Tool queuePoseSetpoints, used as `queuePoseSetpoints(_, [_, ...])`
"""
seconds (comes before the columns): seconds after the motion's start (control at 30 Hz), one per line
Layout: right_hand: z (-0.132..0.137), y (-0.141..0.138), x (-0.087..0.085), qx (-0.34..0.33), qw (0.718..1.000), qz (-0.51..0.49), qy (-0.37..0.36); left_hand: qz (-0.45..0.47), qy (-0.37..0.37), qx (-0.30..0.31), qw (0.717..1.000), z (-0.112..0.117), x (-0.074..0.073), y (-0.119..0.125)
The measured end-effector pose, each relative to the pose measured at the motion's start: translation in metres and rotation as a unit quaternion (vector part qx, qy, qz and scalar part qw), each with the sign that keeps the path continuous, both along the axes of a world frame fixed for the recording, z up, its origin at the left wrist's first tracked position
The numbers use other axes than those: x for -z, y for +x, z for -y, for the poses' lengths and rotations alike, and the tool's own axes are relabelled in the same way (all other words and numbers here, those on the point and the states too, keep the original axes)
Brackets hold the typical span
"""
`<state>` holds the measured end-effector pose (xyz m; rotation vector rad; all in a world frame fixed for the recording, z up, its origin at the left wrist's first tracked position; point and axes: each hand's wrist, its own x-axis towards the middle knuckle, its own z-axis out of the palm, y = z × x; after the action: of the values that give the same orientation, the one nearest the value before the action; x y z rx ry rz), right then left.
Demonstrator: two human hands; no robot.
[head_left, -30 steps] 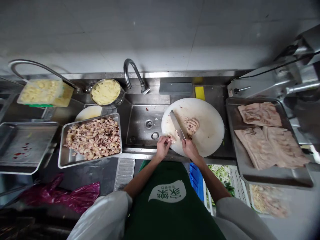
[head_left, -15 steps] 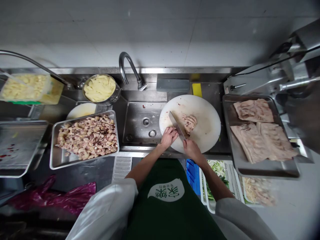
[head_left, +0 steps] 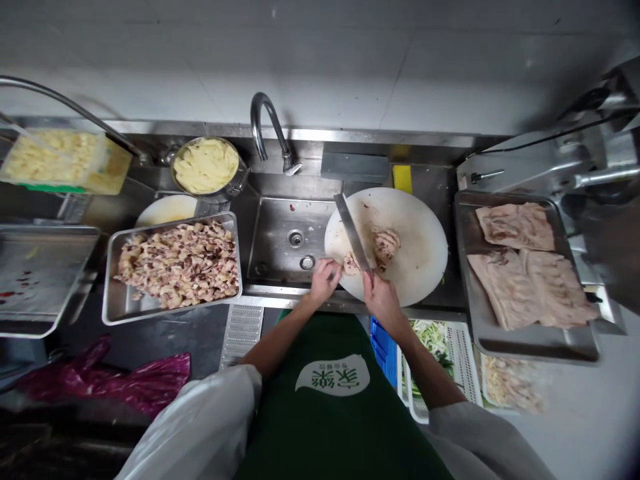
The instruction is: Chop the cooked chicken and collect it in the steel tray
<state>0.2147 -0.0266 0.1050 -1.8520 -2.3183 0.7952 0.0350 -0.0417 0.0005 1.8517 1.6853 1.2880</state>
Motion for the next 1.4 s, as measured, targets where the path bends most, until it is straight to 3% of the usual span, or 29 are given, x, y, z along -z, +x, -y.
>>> queuePoseSetpoints(0.1, [0.006,-0.013,0.019,-0.013,0.997,0.011,-0.072,-0.008,-0.034,0.095,0.995,-0.001,0.009,0.011])
queuePoseSetpoints(0.2, [-0.001,-0.017,0.034,-0.006,0.996,0.012,-0.089,0.002,-0.059,0.113,0.992,-0.002,0.012,0.015])
queuePoseSetpoints(0.3, [-0.006,-0.001,0.034,0.015,0.998,-0.008,-0.068,-0.003,-0.072,0.149,0.986,-0.002,0.004,0.004])
queuePoseSetpoints(0.37, [-0.005,0.019,0.03,0.055,0.997,-0.041,-0.038,-0.035,-0.078,0.209,0.974,-0.01,-0.005,-0.01])
queuePoseSetpoints(0.53, [0.006,0.075,0.025,0.193,0.977,-0.084,-0.027,-0.166,-0.11,0.39,0.899,-0.069,-0.025,-0.022])
queuePoseSetpoints(0.63, [0.017,0.09,0.027,0.24,0.968,-0.062,-0.042,-0.202,-0.136,0.432,0.868,-0.096,-0.023,-0.006])
queuePoseSetpoints(0.7, [0.025,0.088,0.027,0.253,0.966,-0.037,-0.043,-0.213,-0.146,0.392,0.883,-0.093,-0.018,0.008])
queuePoseSetpoints(0.8, [0.036,0.075,0.024,0.248,0.968,-0.011,-0.049,-0.204,-0.159,0.259,0.931,-0.065,-0.01,0.022])
queuePoseSetpoints(0.9, [0.042,0.058,0.021,0.227,0.972,-0.021,-0.062,-0.171,-0.164,0.162,0.958,-0.041,-0.007,0.023])
queuePoseSetpoints(0.97, [0.042,0.053,0.018,0.22,0.972,-0.032,-0.07,-0.161,-0.151,0.159,0.962,-0.04,-0.007,0.022])
queuePoseSetpoints(1.03, [0.042,0.053,0.016,0.229,0.97,-0.039,-0.071,-0.169,-0.134,0.193,0.957,-0.047,-0.005,0.028])
queuePoseSetpoints(1.13, [0.043,0.06,0.013,0.258,0.964,-0.033,-0.058,-0.171,-0.134,0.205,0.954,-0.059,0.0,0.051])
queuePoseSetpoints(1.27, [0.047,0.064,0.012,0.276,0.959,-0.01,-0.062,-0.071,-0.145,0.113,0.98,-0.056,0.004,0.075])
queuePoseSetpoints(1.4, [0.051,0.044,0.012,0.249,0.966,-0.033,-0.057,0.058,-0.13,-0.019,0.99,-0.047,-0.002,0.056])
